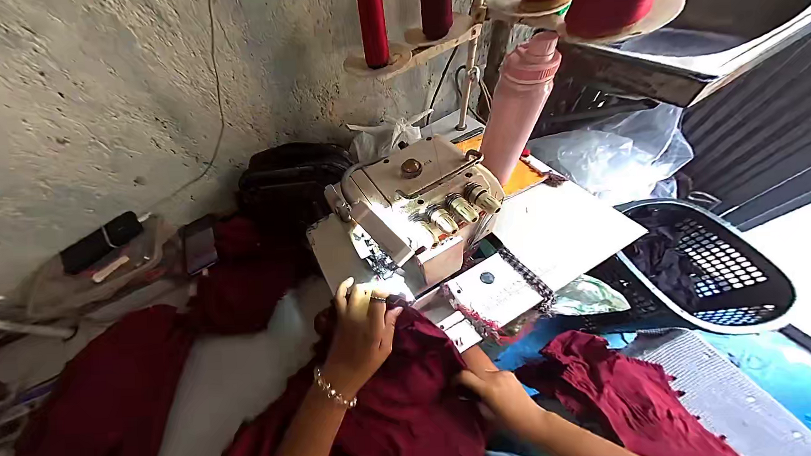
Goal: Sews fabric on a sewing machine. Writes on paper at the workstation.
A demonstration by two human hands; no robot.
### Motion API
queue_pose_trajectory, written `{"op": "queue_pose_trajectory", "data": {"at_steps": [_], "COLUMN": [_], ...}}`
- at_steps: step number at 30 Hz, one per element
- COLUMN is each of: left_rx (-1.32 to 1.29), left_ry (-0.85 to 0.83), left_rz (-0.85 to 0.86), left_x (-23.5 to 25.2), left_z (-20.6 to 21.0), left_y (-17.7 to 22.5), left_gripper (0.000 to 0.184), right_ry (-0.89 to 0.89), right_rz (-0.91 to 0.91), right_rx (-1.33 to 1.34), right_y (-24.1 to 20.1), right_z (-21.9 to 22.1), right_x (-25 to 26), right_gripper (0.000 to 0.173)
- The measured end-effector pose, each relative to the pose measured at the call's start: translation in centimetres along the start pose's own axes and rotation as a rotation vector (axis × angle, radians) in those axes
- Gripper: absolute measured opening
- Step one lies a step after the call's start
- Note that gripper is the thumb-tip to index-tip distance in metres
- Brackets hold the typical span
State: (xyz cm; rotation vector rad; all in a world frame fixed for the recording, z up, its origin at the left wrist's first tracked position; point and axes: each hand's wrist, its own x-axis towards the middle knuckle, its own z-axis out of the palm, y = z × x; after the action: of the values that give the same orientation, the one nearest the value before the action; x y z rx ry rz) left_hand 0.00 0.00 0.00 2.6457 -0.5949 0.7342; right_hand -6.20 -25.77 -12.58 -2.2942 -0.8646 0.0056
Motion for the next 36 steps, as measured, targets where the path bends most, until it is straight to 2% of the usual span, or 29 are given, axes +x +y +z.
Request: {"op": "queue_pose_trajectory", "data": {"at_steps": [1,2,4,5,6,7,8,9,11,13,15,19,24,27,36], "left_rx": [-0.041,-0.074,-0.110,-0.118,-0.125,-0.136,-0.155,-0.178,-0.200,-0.133,0.018,0.222,0.001,-0.154,-0.181], "left_ry": [0.007,0.009,-0.009,-0.017,-0.019,-0.021,-0.028,-0.037,-0.028,0.000,0.024,0.028,0.041,0.032,0.045], "left_rz": [-0.018,-0.043,-0.080,-0.087,-0.090,-0.091,-0.094,-0.096,-0.086,-0.062,-0.055,-0.114,-0.096,-0.139,-0.313], "left_x": [0.1,0.2,0.3,0.4,0.6,0.6,0.6,0.6,0.6,0.7,0.7,0.5,-0.2,-0.2,0.7], "left_z": [0.7,0.7,0.3,0.0,-0.1,-0.1,-0.2,-0.3,-0.2,-0.2,-0.3,-1.6,-1.5,-1.8,-0.6], "left_y": [0.1,0.1,0.1,0.0,-0.1,0.0,0.0,0.0,0.0,0.2,0.6,1.3,0.8,0.5,0.7], "left_gripper": [0.032,0.034,0.036,0.036,0.034,0.034,0.033,0.032,0.026,0.020,0.019,0.041,0.018,0.022,0.028], "right_ry": [0.006,-0.094,-0.539,-0.699,-0.766,-0.705,-0.534,-0.295,0.140,0.272,0.265,0.147,0.049,0.043,0.099], "right_rz": [0.045,0.134,0.371,0.406,0.383,0.311,0.207,0.097,-0.038,-0.055,-0.022,0.105,0.218,0.201,0.163], "right_rx": [-0.050,-0.061,-0.002,0.025,0.055,0.102,0.153,0.179,0.207,0.254,0.243,0.362,0.605,0.667,0.785], "right_y": [1.7,2.4,1.9,1.8,1.5,0.9,0.1,-0.6,-2.2,-3.6,-4.5,-4.4,-4.1,-3.8,-3.8], "right_z": [0.6,0.6,-1.7,-3.3,-5.3,-7.3,-9.0,-9.9,-10.3,-10.2,-9.5,-8.6,-9.6,-9.5,-8.6], "right_x": [-0.8,-1.2,-0.3,0.8,1.9,2.9,3.9,5.2,9.3,13.1,15.2,16.2,16.3,16.1,15.0], "right_gripper": [0.025,0.023,0.021,0.022,0.022,0.018,0.013,0.011,0.019,0.031,0.037,0.034,0.024,0.022,0.019]}}
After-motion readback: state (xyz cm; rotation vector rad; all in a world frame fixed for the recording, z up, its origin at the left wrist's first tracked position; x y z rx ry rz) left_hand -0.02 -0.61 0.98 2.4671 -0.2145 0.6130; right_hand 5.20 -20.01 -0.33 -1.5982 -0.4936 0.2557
